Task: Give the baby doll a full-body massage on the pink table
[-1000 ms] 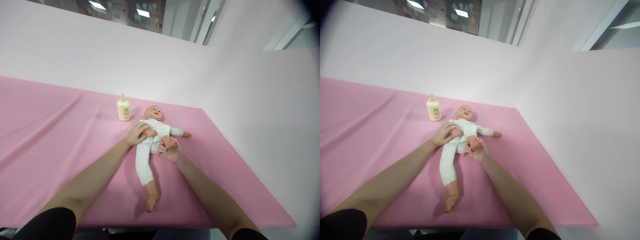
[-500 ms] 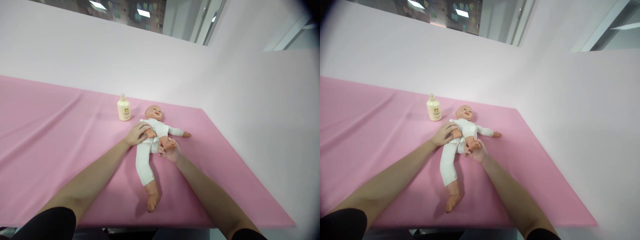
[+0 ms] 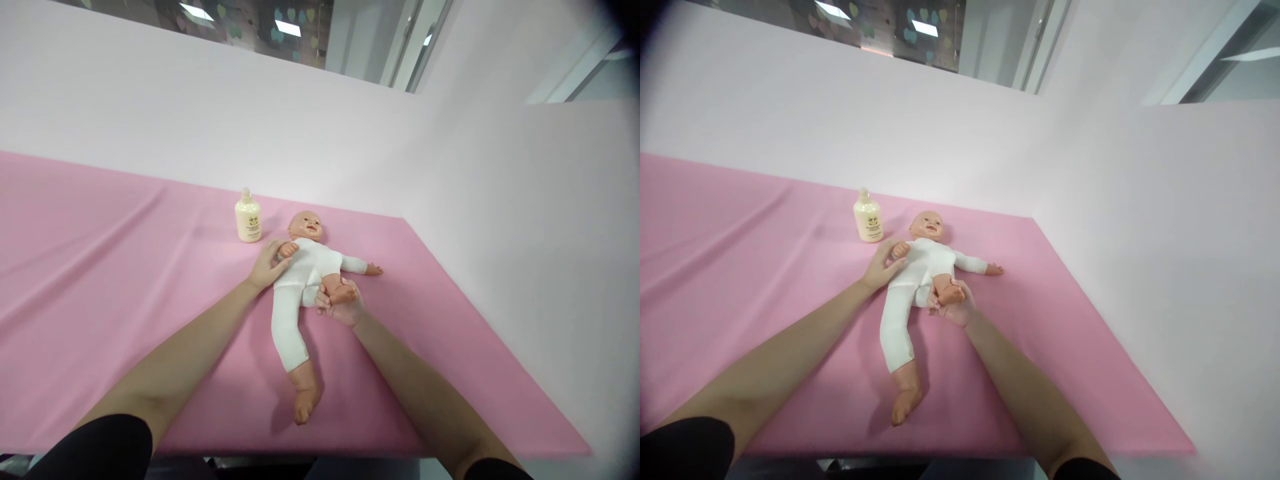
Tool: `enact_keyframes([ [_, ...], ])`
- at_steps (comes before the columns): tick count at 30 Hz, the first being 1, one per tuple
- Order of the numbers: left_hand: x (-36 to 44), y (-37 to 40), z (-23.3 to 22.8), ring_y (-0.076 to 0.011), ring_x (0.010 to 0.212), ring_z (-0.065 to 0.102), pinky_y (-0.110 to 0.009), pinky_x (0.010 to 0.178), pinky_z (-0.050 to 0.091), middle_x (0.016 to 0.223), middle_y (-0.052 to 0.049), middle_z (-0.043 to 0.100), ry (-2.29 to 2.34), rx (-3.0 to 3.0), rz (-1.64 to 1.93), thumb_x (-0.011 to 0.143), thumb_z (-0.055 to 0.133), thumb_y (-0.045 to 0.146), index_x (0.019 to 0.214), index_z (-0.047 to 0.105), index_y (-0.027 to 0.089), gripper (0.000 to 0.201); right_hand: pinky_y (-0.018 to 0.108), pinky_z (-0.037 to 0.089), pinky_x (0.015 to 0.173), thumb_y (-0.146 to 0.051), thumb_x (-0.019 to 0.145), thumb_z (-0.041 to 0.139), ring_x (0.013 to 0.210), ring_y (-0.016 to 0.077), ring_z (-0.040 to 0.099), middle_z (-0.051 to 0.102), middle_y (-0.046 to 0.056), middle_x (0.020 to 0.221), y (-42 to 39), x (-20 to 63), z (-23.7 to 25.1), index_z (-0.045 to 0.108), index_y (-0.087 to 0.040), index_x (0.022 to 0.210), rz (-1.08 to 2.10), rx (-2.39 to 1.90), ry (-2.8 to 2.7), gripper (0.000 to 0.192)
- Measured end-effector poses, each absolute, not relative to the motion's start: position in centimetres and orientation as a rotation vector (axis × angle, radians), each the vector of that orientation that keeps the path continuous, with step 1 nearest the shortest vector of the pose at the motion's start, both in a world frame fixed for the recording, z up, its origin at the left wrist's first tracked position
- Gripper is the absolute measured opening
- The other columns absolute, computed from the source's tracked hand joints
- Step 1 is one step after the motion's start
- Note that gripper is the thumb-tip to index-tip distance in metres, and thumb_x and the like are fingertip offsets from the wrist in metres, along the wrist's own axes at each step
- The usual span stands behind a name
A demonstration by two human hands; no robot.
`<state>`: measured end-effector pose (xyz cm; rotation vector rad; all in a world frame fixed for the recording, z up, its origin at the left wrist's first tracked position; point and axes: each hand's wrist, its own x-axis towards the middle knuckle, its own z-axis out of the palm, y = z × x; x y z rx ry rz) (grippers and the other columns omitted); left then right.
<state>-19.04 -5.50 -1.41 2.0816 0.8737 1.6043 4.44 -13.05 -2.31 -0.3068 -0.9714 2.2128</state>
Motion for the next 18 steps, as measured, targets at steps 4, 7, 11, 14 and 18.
enact_keyframes([
  [4,-19.2,-4.3,-1.9,-0.0218,0.110,0.054,-0.036,0.097,0.043,0.109,-0.007,0.060,0.863,1.428,1.859,0.079,0.065,0.044,0.106,0.057,0.022,0.036,0.037,0.052,0.071,-0.058,0.070,0.059,0.068,0.0135,0.051,0.052,0.002,0.078,-12.9,4.4,-3.4,0.052,-0.016,0.091,2.336,0.026,-1.166,0.048],
  [7,-19.8,-3.5,-1.9,-0.0213,0.114,0.054,-0.034,0.091,0.048,0.122,-0.005,0.056,0.890,1.026,1.912,0.080,0.063,0.044,0.114,0.053,0.028,0.039,0.039,0.052,0.071,-0.058,0.063,0.065,0.073,0.0167,0.055,0.054,0.005,0.083,-13.1,4.1,-3.9,0.052,-0.017,0.088,2.414,0.192,-1.333,0.050],
  [11,-20.7,-2.8,-2.0,-0.0221,0.117,0.055,-0.036,0.087,0.052,0.130,-0.004,0.053,0.878,0.629,1.902,0.085,0.055,0.044,0.119,0.048,0.032,0.036,0.042,0.050,0.077,-0.058,0.054,0.073,0.079,0.0207,0.058,0.058,0.008,0.084,-13.6,3.9,-3.1,0.054,-0.016,0.084,2.532,0.147,-1.686,0.055],
  [14,-21.1,-2.4,-2.2,-0.0239,0.119,0.054,-0.042,0.089,0.052,0.135,-0.006,0.049,0.841,0.465,1.866,0.088,0.048,0.048,0.120,0.046,0.032,0.036,0.040,0.047,0.081,-0.057,0.054,0.075,0.086,0.0232,0.058,0.060,0.011,0.087,-13.7,3.8,-1.9,0.056,-0.013,0.086,2.525,0.058,-1.975,0.058],
  [18,-21.1,-2.3,-2.2,-0.0249,0.122,0.052,-0.044,0.091,0.050,0.137,-0.007,0.048,0.817,0.425,1.856,0.089,0.048,0.048,0.123,0.045,0.032,0.038,0.040,0.047,0.082,-0.061,0.063,0.069,0.089,0.0231,0.060,0.060,0.010,0.086,-13.6,3.8,-1.2,0.056,-0.013,0.087,2.460,0.093,-2.082,0.055],
])
